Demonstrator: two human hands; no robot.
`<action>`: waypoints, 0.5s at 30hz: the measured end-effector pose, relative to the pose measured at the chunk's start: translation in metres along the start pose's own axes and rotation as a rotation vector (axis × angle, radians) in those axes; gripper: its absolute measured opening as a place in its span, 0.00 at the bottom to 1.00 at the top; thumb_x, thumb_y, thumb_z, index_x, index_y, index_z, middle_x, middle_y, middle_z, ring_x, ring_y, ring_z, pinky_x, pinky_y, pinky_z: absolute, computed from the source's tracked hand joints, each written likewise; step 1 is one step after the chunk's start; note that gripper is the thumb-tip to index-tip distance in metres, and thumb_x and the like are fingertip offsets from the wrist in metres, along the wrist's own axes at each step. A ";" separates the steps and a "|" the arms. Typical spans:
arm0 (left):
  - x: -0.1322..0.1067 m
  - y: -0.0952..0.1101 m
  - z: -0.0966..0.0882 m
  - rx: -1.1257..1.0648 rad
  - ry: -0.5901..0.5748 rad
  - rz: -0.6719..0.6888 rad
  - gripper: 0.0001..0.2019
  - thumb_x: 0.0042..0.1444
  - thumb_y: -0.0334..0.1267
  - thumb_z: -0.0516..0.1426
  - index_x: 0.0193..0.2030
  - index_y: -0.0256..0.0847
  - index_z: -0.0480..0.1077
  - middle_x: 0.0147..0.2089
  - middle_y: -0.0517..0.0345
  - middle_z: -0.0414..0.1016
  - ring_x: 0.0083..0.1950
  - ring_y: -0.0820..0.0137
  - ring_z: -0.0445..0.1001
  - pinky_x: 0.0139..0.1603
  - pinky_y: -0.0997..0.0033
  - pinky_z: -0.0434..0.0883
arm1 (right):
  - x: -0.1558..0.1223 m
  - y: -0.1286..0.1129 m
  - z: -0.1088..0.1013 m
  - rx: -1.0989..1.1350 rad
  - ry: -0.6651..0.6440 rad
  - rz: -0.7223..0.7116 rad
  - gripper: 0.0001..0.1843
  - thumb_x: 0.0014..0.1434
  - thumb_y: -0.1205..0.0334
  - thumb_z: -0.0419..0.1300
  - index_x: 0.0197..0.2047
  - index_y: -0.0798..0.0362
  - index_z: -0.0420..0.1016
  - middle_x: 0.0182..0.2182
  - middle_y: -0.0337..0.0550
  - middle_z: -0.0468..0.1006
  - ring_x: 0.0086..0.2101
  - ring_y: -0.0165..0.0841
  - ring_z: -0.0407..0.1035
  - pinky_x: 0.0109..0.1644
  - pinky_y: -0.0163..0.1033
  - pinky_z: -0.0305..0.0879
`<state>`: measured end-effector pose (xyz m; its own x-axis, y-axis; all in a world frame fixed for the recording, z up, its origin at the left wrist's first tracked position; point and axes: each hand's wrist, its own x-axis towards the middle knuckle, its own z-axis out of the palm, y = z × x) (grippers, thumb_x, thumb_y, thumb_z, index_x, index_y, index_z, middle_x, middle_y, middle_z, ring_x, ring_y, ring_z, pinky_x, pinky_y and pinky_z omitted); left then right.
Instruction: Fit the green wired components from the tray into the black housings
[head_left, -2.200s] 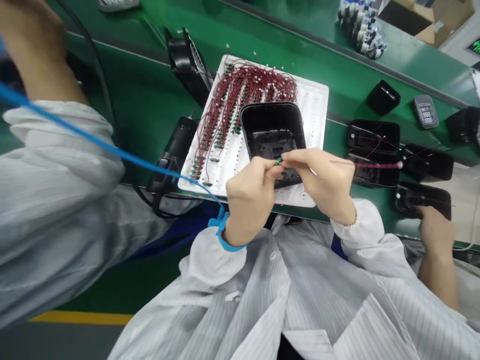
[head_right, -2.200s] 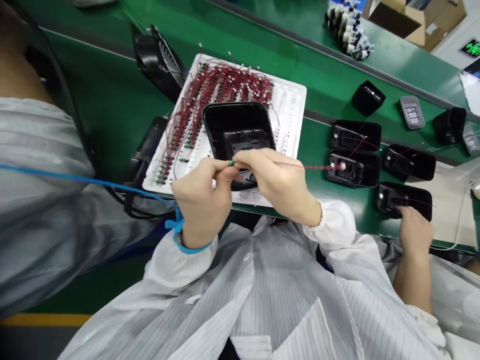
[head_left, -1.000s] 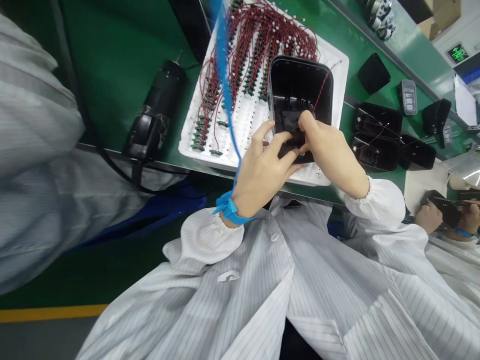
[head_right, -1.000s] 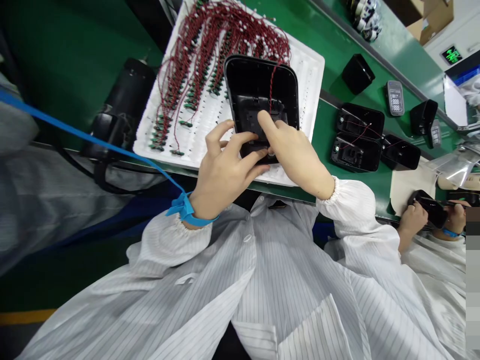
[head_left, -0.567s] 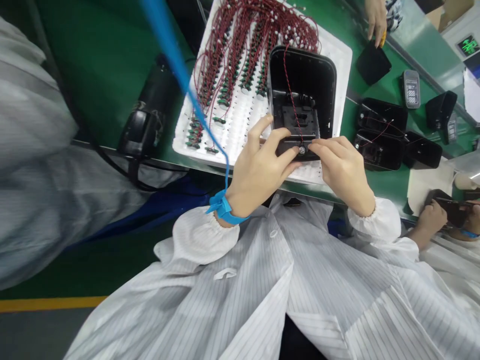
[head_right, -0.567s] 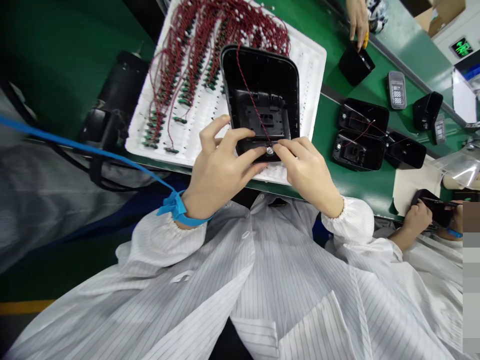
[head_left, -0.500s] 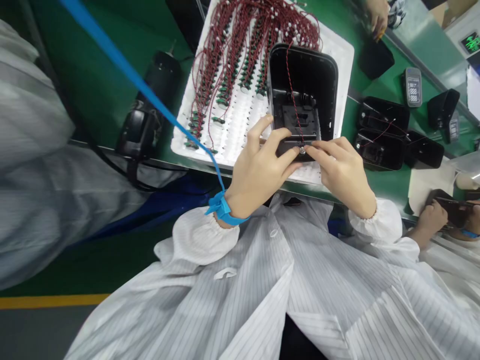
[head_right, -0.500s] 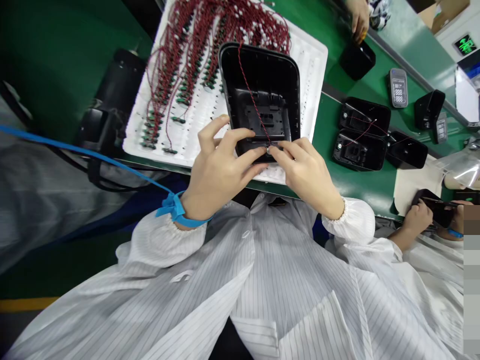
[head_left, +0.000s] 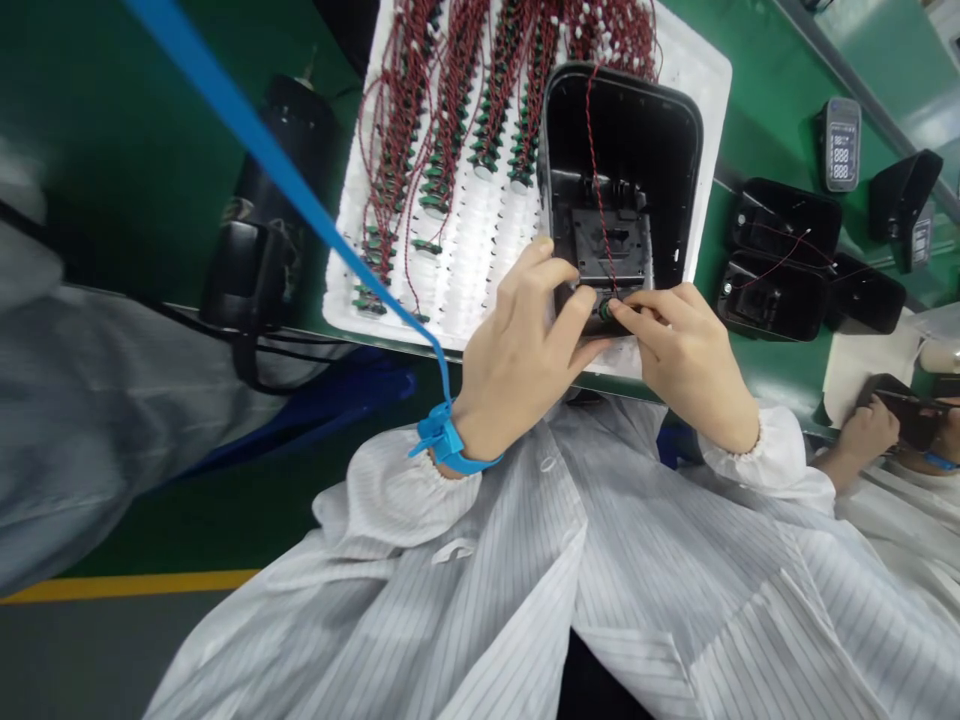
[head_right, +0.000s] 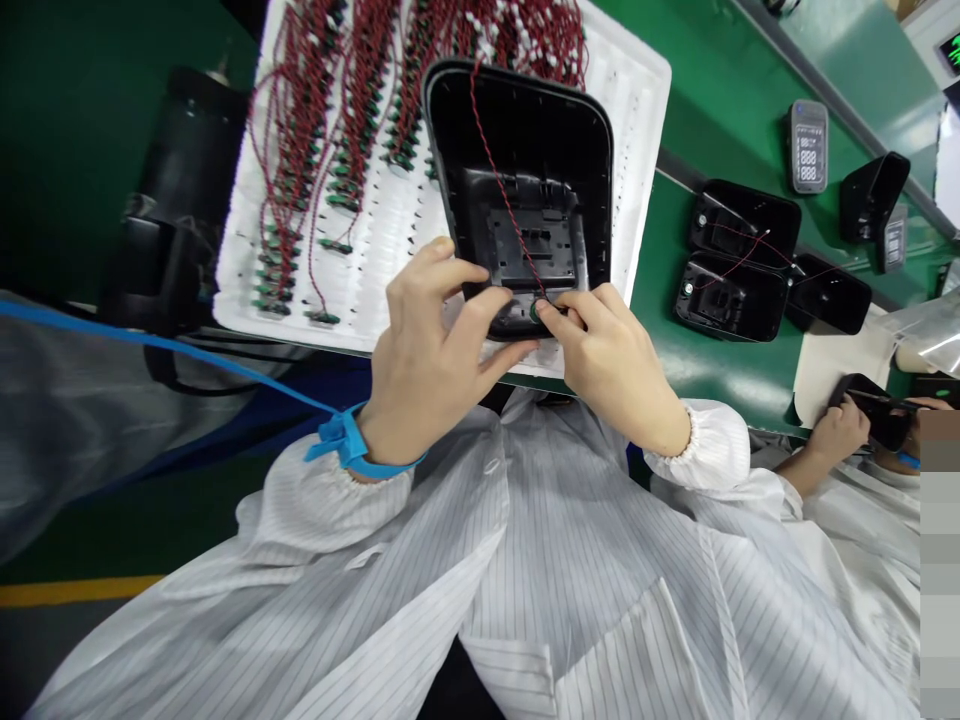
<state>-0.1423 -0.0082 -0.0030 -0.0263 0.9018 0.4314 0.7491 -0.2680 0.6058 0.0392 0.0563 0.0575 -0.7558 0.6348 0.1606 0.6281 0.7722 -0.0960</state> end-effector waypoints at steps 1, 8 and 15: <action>0.000 0.000 0.000 0.003 0.006 -0.006 0.16 0.68 0.47 0.56 0.59 0.48 0.64 0.62 0.51 0.68 0.75 0.51 0.61 0.75 0.46 0.65 | 0.001 -0.001 -0.001 -0.003 -0.011 0.005 0.21 0.70 0.73 0.50 0.53 0.53 0.82 0.45 0.50 0.81 0.41 0.37 0.67 0.46 0.45 0.71; 0.003 0.007 -0.005 -0.042 -0.076 -0.112 0.15 0.68 0.48 0.55 0.58 0.49 0.65 0.62 0.51 0.69 0.76 0.50 0.59 0.77 0.42 0.61 | 0.014 -0.011 -0.016 -0.024 -0.193 0.046 0.20 0.70 0.72 0.48 0.50 0.57 0.81 0.40 0.54 0.78 0.40 0.38 0.66 0.39 0.43 0.67; 0.008 0.011 -0.010 -0.083 -0.122 -0.154 0.13 0.68 0.46 0.55 0.56 0.47 0.67 0.63 0.48 0.68 0.77 0.48 0.57 0.75 0.43 0.65 | 0.037 -0.011 -0.029 -0.117 -0.371 -0.013 0.19 0.69 0.73 0.49 0.37 0.57 0.81 0.37 0.52 0.78 0.38 0.37 0.68 0.31 0.39 0.58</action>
<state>-0.1404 -0.0070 0.0139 -0.0520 0.9673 0.2481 0.6852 -0.1462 0.7135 0.0101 0.0704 0.0932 -0.7658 0.6088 -0.2072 0.6188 0.7853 0.0203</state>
